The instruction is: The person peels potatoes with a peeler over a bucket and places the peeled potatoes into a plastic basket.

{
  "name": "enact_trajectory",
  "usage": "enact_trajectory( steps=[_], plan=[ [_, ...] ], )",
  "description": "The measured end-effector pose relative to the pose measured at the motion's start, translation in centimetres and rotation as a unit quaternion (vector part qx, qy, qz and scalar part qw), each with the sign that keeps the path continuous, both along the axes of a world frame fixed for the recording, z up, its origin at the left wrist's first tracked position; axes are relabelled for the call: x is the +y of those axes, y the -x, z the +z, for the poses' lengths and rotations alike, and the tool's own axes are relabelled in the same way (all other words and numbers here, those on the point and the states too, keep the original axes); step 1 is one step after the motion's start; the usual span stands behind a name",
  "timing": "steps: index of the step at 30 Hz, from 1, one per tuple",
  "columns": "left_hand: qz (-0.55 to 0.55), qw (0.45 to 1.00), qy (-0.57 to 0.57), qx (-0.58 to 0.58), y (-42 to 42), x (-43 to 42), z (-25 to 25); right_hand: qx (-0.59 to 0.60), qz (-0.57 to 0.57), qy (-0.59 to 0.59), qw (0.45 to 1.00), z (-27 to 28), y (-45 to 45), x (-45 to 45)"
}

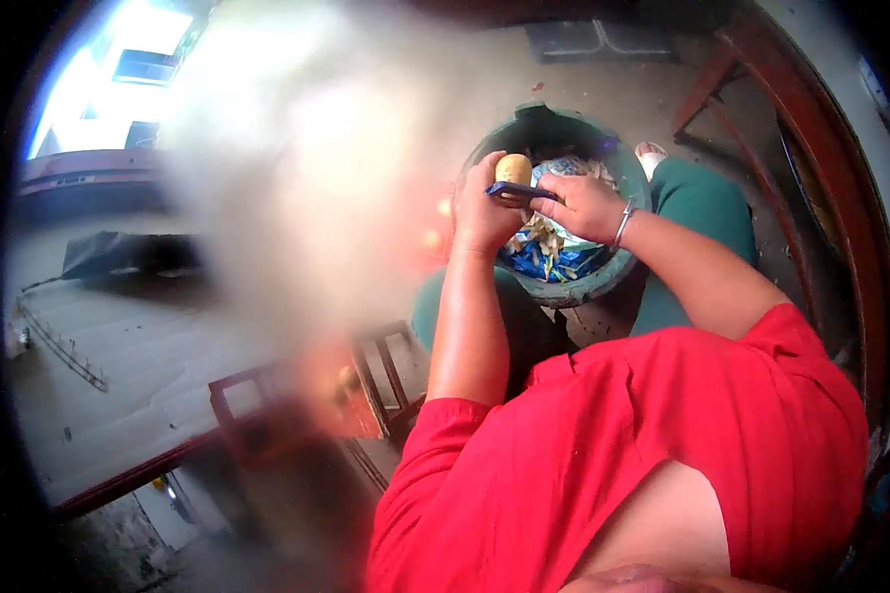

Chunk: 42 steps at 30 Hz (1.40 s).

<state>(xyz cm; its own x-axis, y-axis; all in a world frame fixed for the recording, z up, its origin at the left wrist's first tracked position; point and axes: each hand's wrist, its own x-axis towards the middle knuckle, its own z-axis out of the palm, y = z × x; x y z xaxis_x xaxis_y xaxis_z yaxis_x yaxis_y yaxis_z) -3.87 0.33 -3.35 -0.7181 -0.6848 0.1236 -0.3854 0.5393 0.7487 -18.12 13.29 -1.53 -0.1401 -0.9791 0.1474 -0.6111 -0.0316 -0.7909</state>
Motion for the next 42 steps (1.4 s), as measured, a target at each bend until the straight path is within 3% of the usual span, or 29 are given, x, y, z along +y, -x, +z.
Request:
enact_trajectory(
  steps=[12,17,37,39,41,42],
  plan=[
    [-0.025,0.998,-0.054,-0.026,0.3,0.2,1.1,0.092,-0.085,0.022,0.992,0.6,-0.5,0.0],
    [-0.045,0.994,-0.095,-0.002,0.2,0.2,1.0,0.054,-0.068,-0.046,0.995,0.8,-0.1,0.0],
    [-0.056,0.996,-0.076,-0.001,0.5,0.3,1.7,-0.017,-0.075,-0.049,0.996,0.0,1.0,-0.4],
    [-0.043,0.998,-0.019,-0.048,0.3,0.7,2.4,-0.019,-0.072,-0.058,0.996,-0.2,1.4,-0.6],
    [-0.043,0.998,-0.038,-0.023,0.2,0.9,2.0,-0.109,-0.146,-0.146,0.972,-0.8,2.7,-1.2],
    [-0.043,0.997,-0.057,0.002,0.2,0.9,1.9,-0.101,-0.154,-0.140,0.973,-1.2,3.4,-1.6]
  ],
)
